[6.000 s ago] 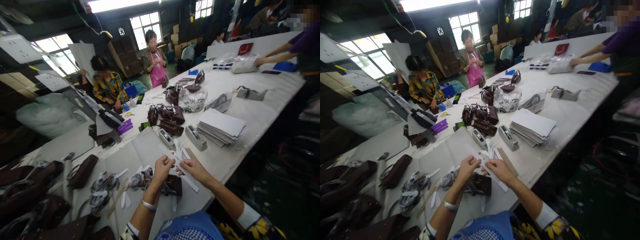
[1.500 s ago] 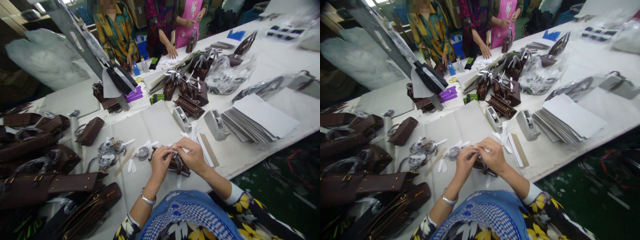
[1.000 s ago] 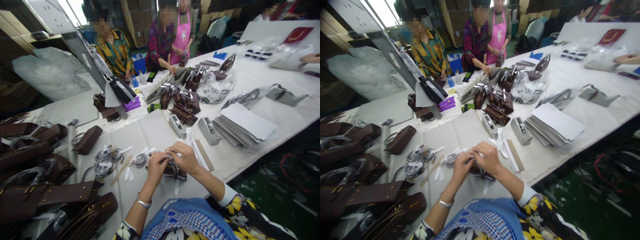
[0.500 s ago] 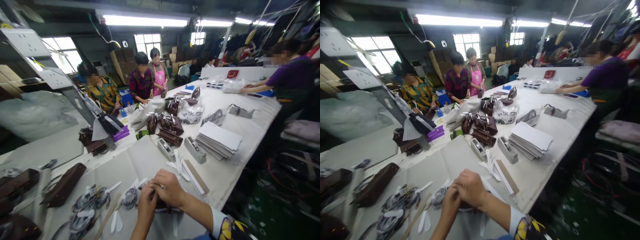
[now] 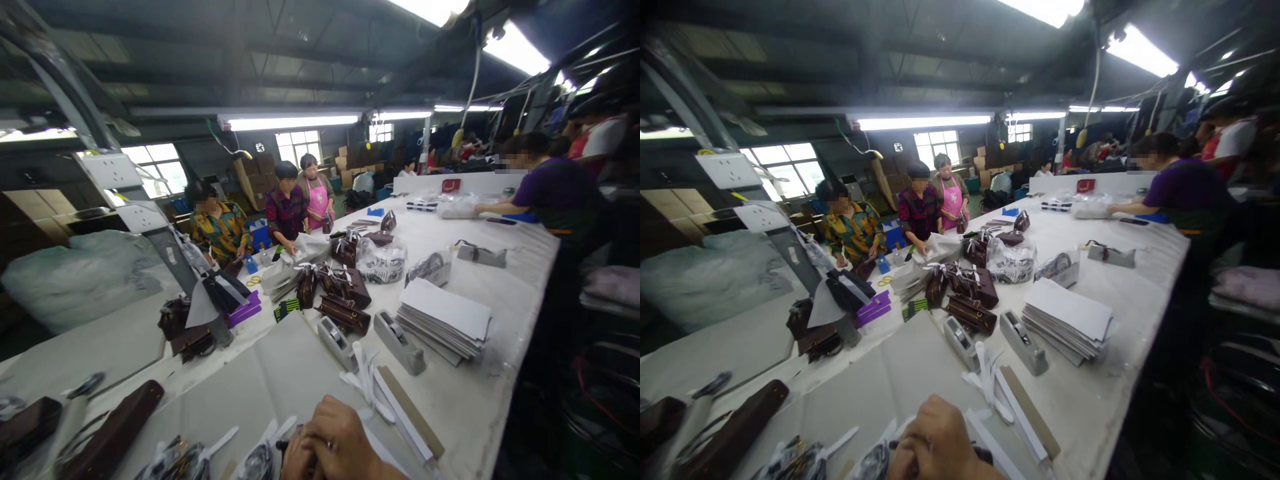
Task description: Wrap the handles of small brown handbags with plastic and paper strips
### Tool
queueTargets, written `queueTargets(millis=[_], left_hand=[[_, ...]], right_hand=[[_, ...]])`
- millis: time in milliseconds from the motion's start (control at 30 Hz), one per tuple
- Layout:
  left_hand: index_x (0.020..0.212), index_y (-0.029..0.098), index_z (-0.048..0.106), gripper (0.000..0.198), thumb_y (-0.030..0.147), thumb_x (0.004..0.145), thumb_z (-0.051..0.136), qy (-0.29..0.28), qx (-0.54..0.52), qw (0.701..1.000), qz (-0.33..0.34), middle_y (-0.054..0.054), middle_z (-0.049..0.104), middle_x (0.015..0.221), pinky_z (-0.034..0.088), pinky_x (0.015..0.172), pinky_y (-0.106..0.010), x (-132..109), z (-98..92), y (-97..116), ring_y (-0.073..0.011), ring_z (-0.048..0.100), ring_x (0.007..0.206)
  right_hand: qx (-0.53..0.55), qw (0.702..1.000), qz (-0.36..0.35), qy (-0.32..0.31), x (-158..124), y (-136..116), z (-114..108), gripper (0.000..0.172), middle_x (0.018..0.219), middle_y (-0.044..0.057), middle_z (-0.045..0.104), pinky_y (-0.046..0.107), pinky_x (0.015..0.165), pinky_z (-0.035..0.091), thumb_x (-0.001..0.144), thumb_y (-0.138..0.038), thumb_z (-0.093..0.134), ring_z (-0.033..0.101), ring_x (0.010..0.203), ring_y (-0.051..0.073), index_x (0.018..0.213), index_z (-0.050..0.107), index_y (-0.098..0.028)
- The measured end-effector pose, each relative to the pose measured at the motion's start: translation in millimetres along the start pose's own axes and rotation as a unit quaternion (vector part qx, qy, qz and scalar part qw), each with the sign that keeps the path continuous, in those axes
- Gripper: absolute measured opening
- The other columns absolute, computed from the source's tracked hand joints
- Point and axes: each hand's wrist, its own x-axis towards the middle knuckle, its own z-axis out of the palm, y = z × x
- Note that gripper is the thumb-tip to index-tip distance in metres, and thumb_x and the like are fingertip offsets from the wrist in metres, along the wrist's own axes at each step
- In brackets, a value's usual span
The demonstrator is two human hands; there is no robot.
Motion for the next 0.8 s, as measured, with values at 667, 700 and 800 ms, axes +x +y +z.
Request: queueTargets(millis=[667,700,800], left_hand=[[0.092,0.024,0.072,0.022,0.038,0.085,0.056,-0.011,-0.065,0.967,-0.245,-0.009,0.07,0.114,0.053,0.095,-0.044,43,-73.1,64,-0.0244,0.063,0.109],[0.093,0.025,0.072,0.022,0.038,0.085,0.057,-0.002,-0.059,0.966,-0.251,-0.008,0.069,0.115,0.053,0.095,-0.043,42,-78.0,65,-0.0242,0.063,0.11],[0.093,0.027,0.072,0.02,0.038,0.082,0.059,0.029,-0.043,0.965,-0.258,-0.005,0.07,0.114,0.053,0.096,-0.04,36,-94.1,64,-0.0236,0.065,0.107]], right_hand=[[-0.097,0.92,0.2,-0.322,-19,41,-6,0.031,0.073,0.005,0.071,0.024,0.057,0.035,0.076,-0.048,0.062,0.061,0.067,0.017,0.081,0.072,-0.019],[-0.072,0.922,0.203,-0.321,-14,45,-8,0.03,0.068,0.003,0.069,0.023,0.054,0.033,0.077,-0.047,0.062,0.057,0.061,0.015,0.077,0.072,-0.018],[-0.005,0.932,0.226,-0.283,11,62,-27,0.027,0.057,-0.003,0.059,0.021,0.05,0.028,0.077,-0.042,0.062,0.047,0.055,0.01,0.071,0.07,-0.016]])
